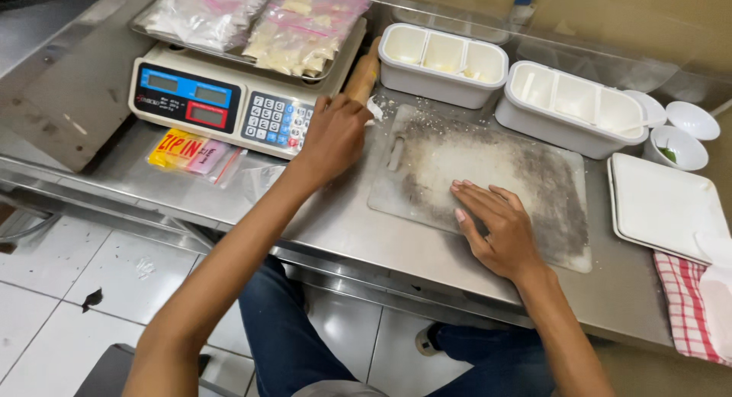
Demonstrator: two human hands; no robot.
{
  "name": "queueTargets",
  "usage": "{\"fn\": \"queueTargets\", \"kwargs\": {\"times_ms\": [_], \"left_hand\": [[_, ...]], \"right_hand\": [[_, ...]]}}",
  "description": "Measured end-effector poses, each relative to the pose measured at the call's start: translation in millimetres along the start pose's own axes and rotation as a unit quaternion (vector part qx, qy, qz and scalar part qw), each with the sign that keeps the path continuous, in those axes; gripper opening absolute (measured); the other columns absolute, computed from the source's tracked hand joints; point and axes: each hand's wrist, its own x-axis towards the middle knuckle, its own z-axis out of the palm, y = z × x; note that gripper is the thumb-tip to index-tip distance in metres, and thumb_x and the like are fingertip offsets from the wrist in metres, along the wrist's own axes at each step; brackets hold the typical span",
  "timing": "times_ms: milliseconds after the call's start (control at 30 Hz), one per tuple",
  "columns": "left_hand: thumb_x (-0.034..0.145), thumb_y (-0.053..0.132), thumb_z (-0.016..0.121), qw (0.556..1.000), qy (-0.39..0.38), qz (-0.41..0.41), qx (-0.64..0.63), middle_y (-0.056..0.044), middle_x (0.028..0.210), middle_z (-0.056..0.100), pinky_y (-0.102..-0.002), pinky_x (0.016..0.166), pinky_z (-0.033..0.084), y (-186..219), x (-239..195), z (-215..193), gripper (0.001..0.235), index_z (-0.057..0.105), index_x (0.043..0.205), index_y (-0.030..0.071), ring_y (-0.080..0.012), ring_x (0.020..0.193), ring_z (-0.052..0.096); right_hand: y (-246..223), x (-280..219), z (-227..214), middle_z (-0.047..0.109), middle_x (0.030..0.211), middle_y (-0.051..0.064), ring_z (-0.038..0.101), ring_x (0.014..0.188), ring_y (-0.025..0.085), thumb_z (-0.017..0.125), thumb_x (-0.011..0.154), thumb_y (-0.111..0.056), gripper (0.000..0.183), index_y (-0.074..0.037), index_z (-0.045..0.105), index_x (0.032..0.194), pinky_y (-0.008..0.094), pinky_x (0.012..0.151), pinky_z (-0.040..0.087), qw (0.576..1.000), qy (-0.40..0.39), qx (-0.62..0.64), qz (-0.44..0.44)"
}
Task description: The person places a small plastic bag onto a digital scale, then uses a small spoon to fill the bag with a white powder from a plastic container before sealing the bag.
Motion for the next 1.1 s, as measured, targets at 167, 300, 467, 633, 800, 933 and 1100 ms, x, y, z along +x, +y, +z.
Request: {"fn": "queueTargets", "kwargs": {"times_ms": [167,300,467,633,800,933,1100], "left_hand": [[0.086,0.031,0.071,0.971,-0.096,0.054,0.212,-0.026,0.151,0.054,-0.058,0.103,0.039,7,60,23,0.02,0.081,0.103,0.026,-0.0384,0.152,0.024],[0.08,0.02,0.078,0.959,-0.104,0.108,0.243,-0.01,0.077,0.079,-0.058,0.114,0.028,15,75,7,0.003,0.078,0.078,0.019,-0.0434,0.152,0.04],[0.066,-0.01,0.07,0.985,-0.109,0.107,0.086,-0.008,0.062,0.067,-0.049,0.093,0.039,-16,85,28,0.033,0.074,0.076,0.021,-0.032,0.082,0.072],[0.068,0.01,0.073,0.964,-0.169,0.15,0.143,-0.006,0.074,0.069,-0.049,0.087,0.035,-20,83,24,0.022,0.076,0.077,0.03,-0.0295,0.1,0.062],[0.077,0.001,0.075,0.985,0.007,0.172,0.018,-0.002,0.094,0.078,-0.044,0.079,0.035,-26,86,5,0.033,0.083,0.104,0.018,-0.0295,0.092,0.064],[0.075,0.041,0.083,0.961,-0.149,0.161,0.167,-0.015,0.124,0.068,-0.058,0.108,0.035,-26,82,14,0.036,0.081,0.094,0.011,-0.0354,0.129,0.049],[0.089,0.012,0.072,0.985,-0.049,0.158,0.057,-0.005,0.076,0.074,-0.046,0.091,0.038,-26,81,27,0.015,0.076,0.076,0.018,-0.0285,0.091,0.065]], "right_hand": [[3,1,-6,0.076,0.127,0.008,0.07,0.125,0.023,0.061,0.103,-0.015,0.027,-0.007,0.075,0.125,0.043,0.107,0.049,0.998,0.061,0.028,-0.012],[4,5,-4,0.078,0.121,0.007,0.073,0.119,0.024,0.062,0.101,-0.01,0.024,-0.006,0.077,0.12,0.041,0.1,0.053,0.996,0.07,0.047,-0.017],[8,3,-3,0.078,0.119,0.006,0.072,0.119,0.023,0.062,0.1,-0.008,0.025,-0.007,0.077,0.119,0.04,0.098,0.054,0.997,0.059,0.053,0.001],[10,2,-1,0.078,0.12,0.005,0.072,0.119,0.021,0.061,0.101,-0.01,0.025,-0.009,0.078,0.12,0.038,0.095,0.054,0.997,0.055,0.047,0.016],[10,2,-2,0.079,0.118,0.004,0.072,0.118,0.021,0.063,0.1,-0.011,0.023,-0.009,0.078,0.117,0.038,0.094,0.054,0.997,0.051,0.047,0.014],[9,3,-1,0.079,0.118,0.005,0.073,0.118,0.022,0.063,0.1,-0.011,0.024,-0.008,0.078,0.118,0.038,0.093,0.055,0.997,0.055,0.048,0.009],[8,3,0,0.079,0.116,0.005,0.074,0.115,0.022,0.064,0.099,-0.011,0.022,-0.008,0.079,0.115,0.038,0.093,0.056,0.997,0.056,0.046,0.01]]}}
